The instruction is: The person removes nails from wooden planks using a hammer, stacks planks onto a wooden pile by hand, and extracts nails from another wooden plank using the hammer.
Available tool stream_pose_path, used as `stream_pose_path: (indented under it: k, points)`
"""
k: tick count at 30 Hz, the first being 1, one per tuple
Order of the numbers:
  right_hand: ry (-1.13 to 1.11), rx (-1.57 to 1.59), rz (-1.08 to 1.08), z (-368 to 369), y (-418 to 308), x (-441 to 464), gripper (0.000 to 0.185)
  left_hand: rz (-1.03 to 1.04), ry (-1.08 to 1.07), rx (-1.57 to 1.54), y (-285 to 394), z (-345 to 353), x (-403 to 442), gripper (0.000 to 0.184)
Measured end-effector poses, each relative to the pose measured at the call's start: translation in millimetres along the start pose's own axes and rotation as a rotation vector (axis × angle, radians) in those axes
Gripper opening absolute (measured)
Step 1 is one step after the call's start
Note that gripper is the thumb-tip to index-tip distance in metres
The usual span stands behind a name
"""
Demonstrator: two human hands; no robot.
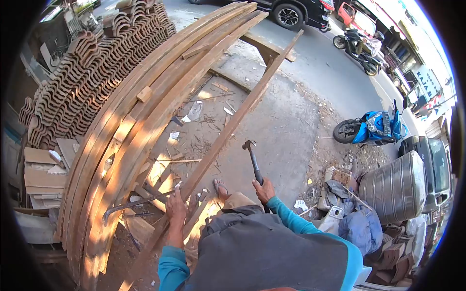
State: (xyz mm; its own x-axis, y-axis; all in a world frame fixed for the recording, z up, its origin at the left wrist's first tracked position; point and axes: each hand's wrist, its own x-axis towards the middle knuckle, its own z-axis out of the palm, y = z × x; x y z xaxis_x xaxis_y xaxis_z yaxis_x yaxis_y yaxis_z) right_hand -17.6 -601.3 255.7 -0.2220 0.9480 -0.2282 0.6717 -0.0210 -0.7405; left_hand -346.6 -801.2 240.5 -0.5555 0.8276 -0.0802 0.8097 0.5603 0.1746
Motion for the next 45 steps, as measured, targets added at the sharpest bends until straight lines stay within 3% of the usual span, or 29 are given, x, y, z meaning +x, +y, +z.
stream_pose_path:
  k: [1,4,6,8,12,16,18,20,22,23,26,29,31,33,35,37,39,41,44,45]
  points:
    - [0.046,0.018,0.016,0,17,0,0.046,0.013,-0.039,-0.044,0,-12,4,0.071]
    - [0.135,0.008,0.137,2,48,6,0.044,-0.014,-0.389,-0.237,-12,-38,31,0.096]
    - [0.064,0.237,0.356,-13,34,2,0.041,0.077,-0.579,-0.489,-25,-42,45,0.102]
    - [0.053,0.315,0.366,-15,47,3,0.039,0.009,-0.561,-0.498,-23,-40,40,0.106]
    - [0.015,0.389,0.520,-19,47,-7,0.036,0.071,-0.160,-0.226,-11,-18,17,0.112]
    - [-0.063,0.537,0.562,-9,54,6,0.034,-0.087,-0.073,-0.046,10,7,5,0.113]
    - [-0.096,0.533,0.628,-4,66,15,0.034,-0.026,-0.073,0.070,4,21,6,0.115]
    - [-0.169,0.484,0.605,2,79,24,0.035,-0.063,-0.132,0.049,-4,14,13,0.114]
    - [-0.222,0.446,0.588,8,80,34,0.035,-0.044,-0.365,-0.173,-18,-4,30,0.113]
    - [-0.243,0.350,0.532,5,70,33,0.036,-0.065,-0.505,-0.334,-22,-26,42,0.109]
    - [-0.297,0.192,0.424,-2,44,44,0.037,0.005,-0.567,-0.553,-45,-33,62,0.087]
    - [-0.363,0.180,0.343,-5,24,55,0.037,-0.119,-0.718,-0.472,-54,-37,82,0.075]
    - [-0.401,0.229,0.296,-7,7,62,0.038,-0.098,-0.682,-0.451,-65,-14,84,0.076]
    - [-0.402,0.156,0.110,-10,-21,68,0.038,-0.083,-0.649,-0.430,-65,-10,81,0.077]
    - [-0.410,0.174,0.057,-15,-59,68,0.038,-0.191,-0.656,-0.400,-57,-18,78,0.078]
    - [-0.416,0.205,-0.042,-13,-84,76,0.037,-0.112,-0.466,-0.381,-47,-25,66,0.085]
    - [-0.496,0.246,-0.078,-14,-105,78,0.035,-0.120,-0.349,-0.578,-37,-46,56,0.088]
    - [-0.584,0.287,-0.090,-13,-138,83,0.033,-0.167,-0.082,-0.680,-42,-59,41,0.067]
    - [-0.757,0.187,-0.111,-15,-156,92,0.027,-0.403,0.442,-0.749,-53,-96,-9,0.036]
    - [-0.773,0.198,-0.090,-17,-171,91,0.037,-0.506,0.569,-0.762,-58,-107,-27,0.034]
